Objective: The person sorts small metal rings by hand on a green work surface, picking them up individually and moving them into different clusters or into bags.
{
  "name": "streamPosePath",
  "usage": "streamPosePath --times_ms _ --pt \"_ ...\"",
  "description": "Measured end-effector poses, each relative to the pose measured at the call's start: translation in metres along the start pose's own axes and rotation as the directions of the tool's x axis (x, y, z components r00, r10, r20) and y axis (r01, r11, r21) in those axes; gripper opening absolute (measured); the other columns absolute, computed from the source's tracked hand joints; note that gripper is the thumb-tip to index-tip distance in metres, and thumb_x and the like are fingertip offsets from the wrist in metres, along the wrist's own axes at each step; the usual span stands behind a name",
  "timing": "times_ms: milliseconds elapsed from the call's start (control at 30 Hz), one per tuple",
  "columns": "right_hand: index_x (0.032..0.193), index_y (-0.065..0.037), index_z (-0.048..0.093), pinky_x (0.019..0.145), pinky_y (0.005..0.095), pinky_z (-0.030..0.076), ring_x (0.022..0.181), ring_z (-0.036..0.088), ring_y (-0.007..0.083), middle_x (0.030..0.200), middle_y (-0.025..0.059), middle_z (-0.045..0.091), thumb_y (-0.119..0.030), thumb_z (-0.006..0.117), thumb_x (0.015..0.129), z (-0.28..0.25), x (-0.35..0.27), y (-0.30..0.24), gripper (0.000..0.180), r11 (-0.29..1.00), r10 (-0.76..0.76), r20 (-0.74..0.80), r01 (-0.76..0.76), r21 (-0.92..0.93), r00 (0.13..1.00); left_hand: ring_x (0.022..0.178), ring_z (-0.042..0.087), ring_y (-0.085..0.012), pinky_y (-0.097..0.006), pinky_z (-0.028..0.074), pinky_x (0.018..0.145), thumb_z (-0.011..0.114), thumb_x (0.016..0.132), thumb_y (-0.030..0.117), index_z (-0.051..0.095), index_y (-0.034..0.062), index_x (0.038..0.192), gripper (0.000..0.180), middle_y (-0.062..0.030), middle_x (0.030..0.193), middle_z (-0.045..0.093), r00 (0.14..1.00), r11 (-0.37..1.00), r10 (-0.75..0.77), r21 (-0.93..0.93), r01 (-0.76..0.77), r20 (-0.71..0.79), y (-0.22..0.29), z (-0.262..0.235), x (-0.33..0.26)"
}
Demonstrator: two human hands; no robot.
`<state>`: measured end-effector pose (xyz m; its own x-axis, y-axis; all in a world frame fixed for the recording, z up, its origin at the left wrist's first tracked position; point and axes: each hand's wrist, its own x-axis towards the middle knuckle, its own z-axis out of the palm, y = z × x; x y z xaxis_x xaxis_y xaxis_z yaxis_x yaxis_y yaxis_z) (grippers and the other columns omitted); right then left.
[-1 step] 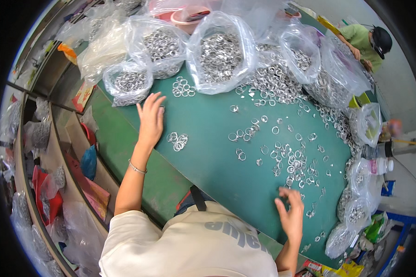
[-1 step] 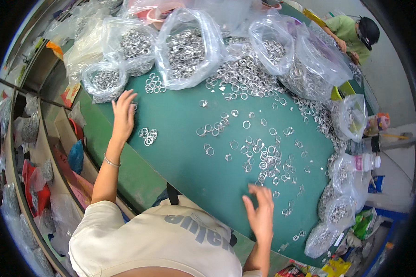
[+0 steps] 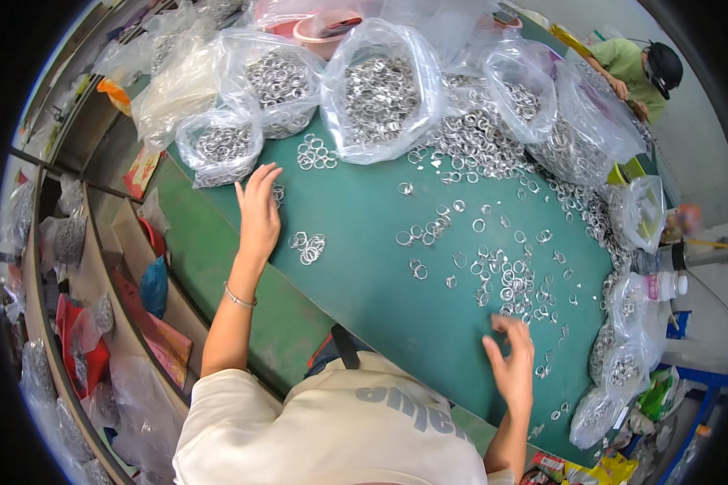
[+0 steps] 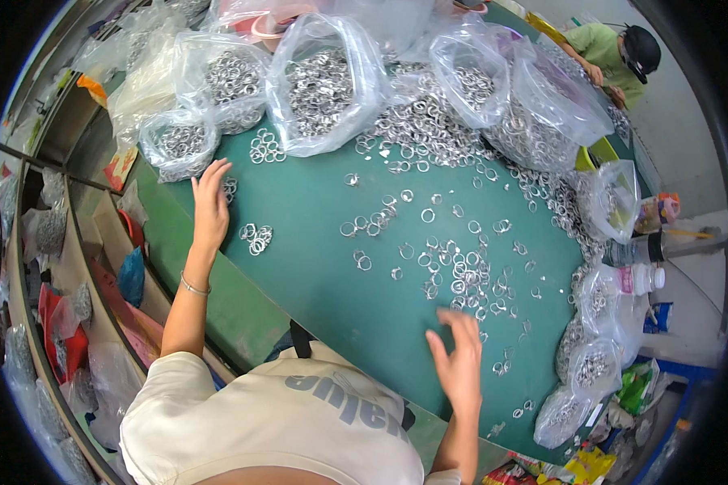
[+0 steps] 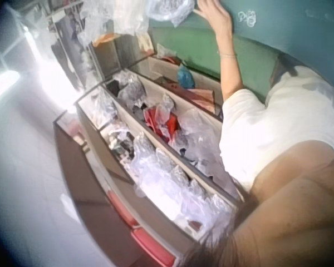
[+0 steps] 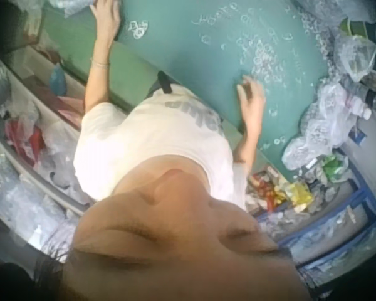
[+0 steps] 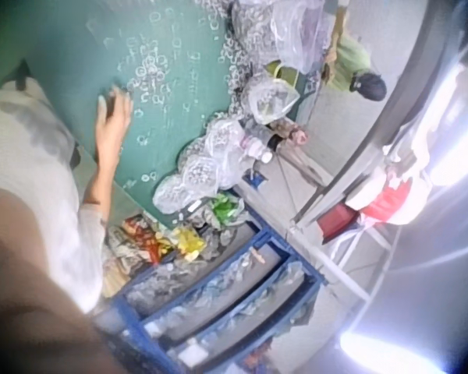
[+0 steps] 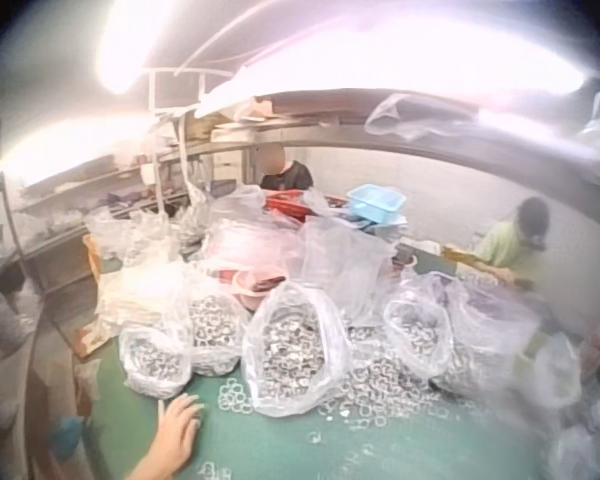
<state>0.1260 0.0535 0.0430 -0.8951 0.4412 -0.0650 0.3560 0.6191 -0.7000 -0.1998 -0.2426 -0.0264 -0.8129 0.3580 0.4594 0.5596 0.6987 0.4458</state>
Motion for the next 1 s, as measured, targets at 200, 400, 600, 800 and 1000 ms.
streamPosePath --times_ms 200,400,600,800,1000 --pt "0.126 -0.003 0.052 0.102 0.0459 0.035 0.121 0.043 0.0371 0.132 0.0181 0.047 -0.015 0.069 0.082 0.018 0.108 0.009 0.049 0.943 -0.254 -0.182 0.2 -0.267 0.95 0.116 0.051 -0.0359 -0.04 0.04 0.101 0.051 0.082 -0.007 0.056 0.0 0.117 0.036 -0.0178 0.12 0.055 0.961 0.882 0.217 -0.455 -0.119 0.169 0.124 0.012 -0.02" --pt "0.133 -0.007 0.048 0.107 0.0525 0.027 0.134 0.031 0.0398 0.147 0.0174 0.031 -0.028 0.067 0.085 0.056 0.138 0.017 0.055 0.876 -0.234 0.055 0.236 -0.42 0.971 0.137 0.027 -0.039 -0.053 0.029 0.11 0.069 0.082 0.017 0.047 0.0056 0.132 0.056 -0.0171 0.148 0.031 0.674 0.861 0.509 -0.298 -0.413 0.536 0.163 0.058 -0.041" --pt "0.116 -0.005 0.061 0.101 0.0476 0.036 0.124 0.044 0.0333 0.133 0.0141 0.049 -0.016 0.067 0.084 0.033 0.094 0.012 0.035 0.906 -0.36 0.162 0.386 -0.175 0.919 0.135 0.031 -0.0405 -0.049 0.03 0.111 0.06 0.083 0.001 0.05 0.0024 0.127 0.045 -0.02 0.145 0.034 0.762 0.828 0.476 -0.517 -0.219 0.44 0.143 0.066 -0.024" --pt "0.098 -0.001 0.065 0.089 0.04 0.043 0.099 0.056 0.0311 0.106 0.0123 0.063 -0.003 0.067 0.078 0.052 0.172 0.013 0.02 0.886 -0.454 -0.224 0.411 -0.213 0.862 0.134 0.034 -0.0396 -0.045 0.03 0.112 0.056 0.082 -0.007 0.048 -0.0036 0.126 0.045 -0.0207 0.141 0.039 0.863 0.935 0.345 -0.219 -0.28 0.369 0.152 0.098 0.007" --pt "0.088 -0.002 0.063 0.082 0.0369 0.045 0.091 0.058 0.0289 0.098 0.0103 0.065 0.0 0.066 0.077 0.043 0.16 0.022 0.011 0.92 -0.391 -0.201 0.382 -0.084 0.898 0.133 0.035 -0.0378 -0.046 0.029 0.112 0.058 0.085 0.0 0.05 0.0024 0.128 0.043 -0.0186 0.139 0.042 0.689 0.822 0.501 -0.537 -0.19 0.524 0.161 0.07 -0.007"
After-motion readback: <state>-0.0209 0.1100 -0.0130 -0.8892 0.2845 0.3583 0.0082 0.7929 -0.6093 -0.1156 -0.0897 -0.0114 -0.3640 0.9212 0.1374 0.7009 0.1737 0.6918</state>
